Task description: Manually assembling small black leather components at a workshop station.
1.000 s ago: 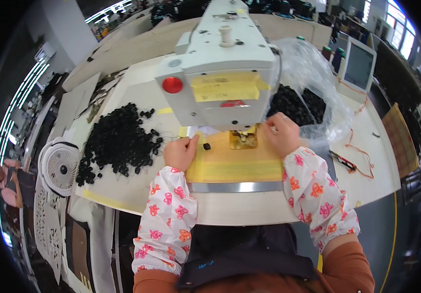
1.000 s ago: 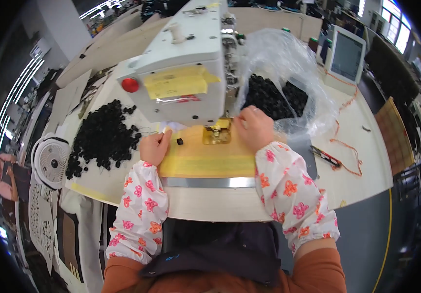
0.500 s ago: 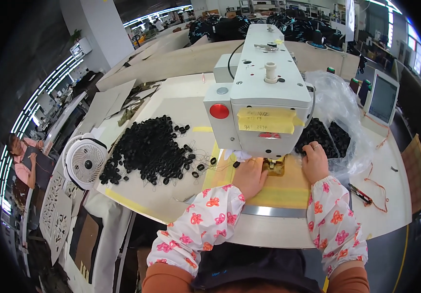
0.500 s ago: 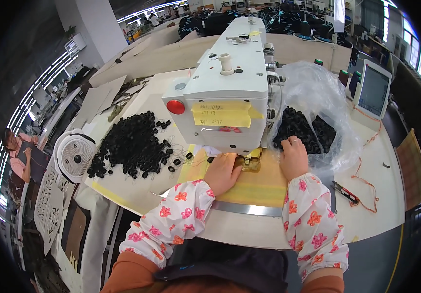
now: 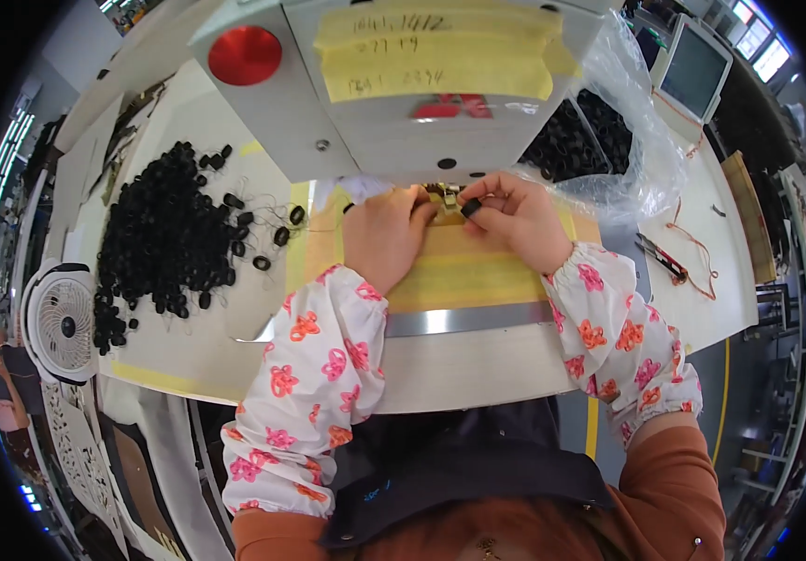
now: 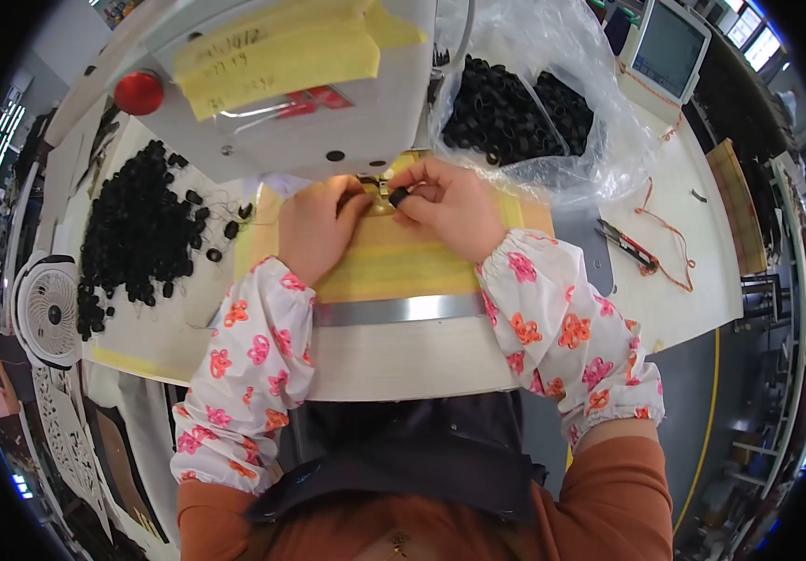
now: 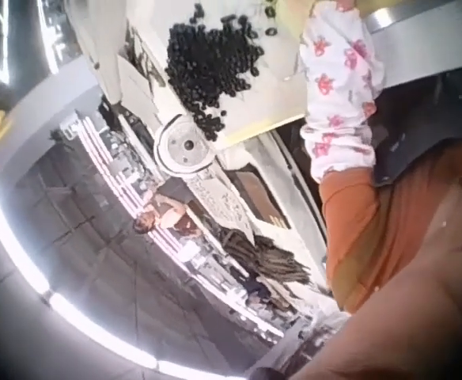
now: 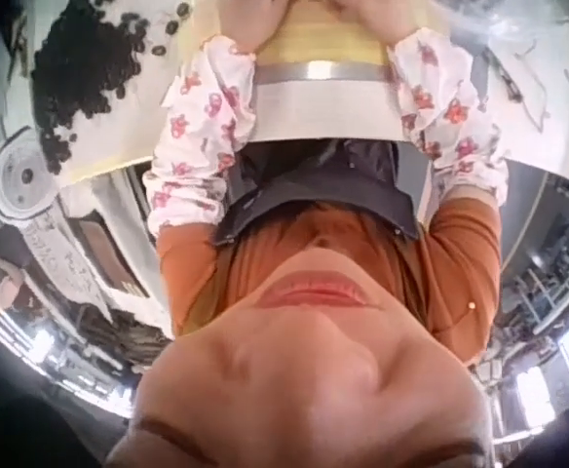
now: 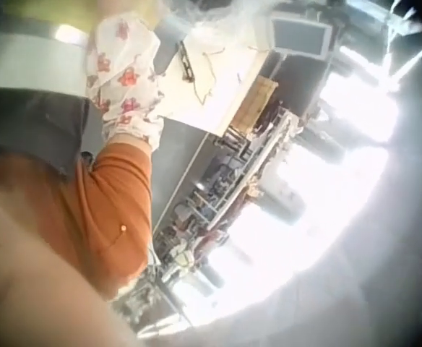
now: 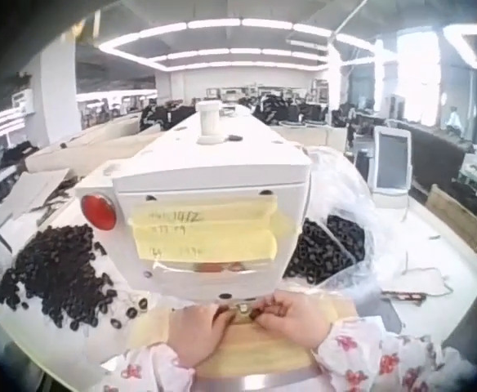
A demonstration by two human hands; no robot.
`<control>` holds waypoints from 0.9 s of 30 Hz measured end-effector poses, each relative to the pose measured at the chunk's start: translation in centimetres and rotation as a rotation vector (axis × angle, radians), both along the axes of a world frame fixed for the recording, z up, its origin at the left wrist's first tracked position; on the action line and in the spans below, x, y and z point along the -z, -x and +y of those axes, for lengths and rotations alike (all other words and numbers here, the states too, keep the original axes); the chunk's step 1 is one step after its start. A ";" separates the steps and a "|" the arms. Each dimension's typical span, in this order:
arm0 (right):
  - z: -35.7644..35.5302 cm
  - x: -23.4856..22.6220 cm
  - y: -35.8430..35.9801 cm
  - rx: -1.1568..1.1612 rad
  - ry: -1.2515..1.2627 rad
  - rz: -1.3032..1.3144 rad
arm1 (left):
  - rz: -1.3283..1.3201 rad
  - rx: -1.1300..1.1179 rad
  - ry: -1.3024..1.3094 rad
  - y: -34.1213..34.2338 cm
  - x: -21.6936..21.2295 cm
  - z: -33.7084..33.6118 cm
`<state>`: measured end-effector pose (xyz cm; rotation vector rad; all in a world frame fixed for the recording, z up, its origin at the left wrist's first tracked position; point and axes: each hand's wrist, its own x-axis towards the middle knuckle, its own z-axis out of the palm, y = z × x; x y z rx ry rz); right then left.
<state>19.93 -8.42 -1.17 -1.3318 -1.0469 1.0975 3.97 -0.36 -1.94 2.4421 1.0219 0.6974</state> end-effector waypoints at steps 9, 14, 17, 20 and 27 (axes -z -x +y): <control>-0.9 0.3 -0.3 -0.063 0.051 0.148 | -0.120 0.072 0.007 -0.4 1.4 -0.1; -0.8 0.1 -0.7 -0.102 0.022 0.130 | -0.175 0.106 0.040 -0.3 0.6 -0.2; -0.5 -0.1 -0.9 -0.107 0.044 0.111 | -0.218 0.118 -0.023 -0.3 1.0 -0.3; -0.2 -0.2 -0.9 -0.082 0.082 0.102 | -0.250 0.152 -0.061 -0.4 1.3 0.3; -0.5 -0.5 0.0 -0.080 0.160 0.071 | -0.303 0.184 -0.019 0.3 1.7 -0.2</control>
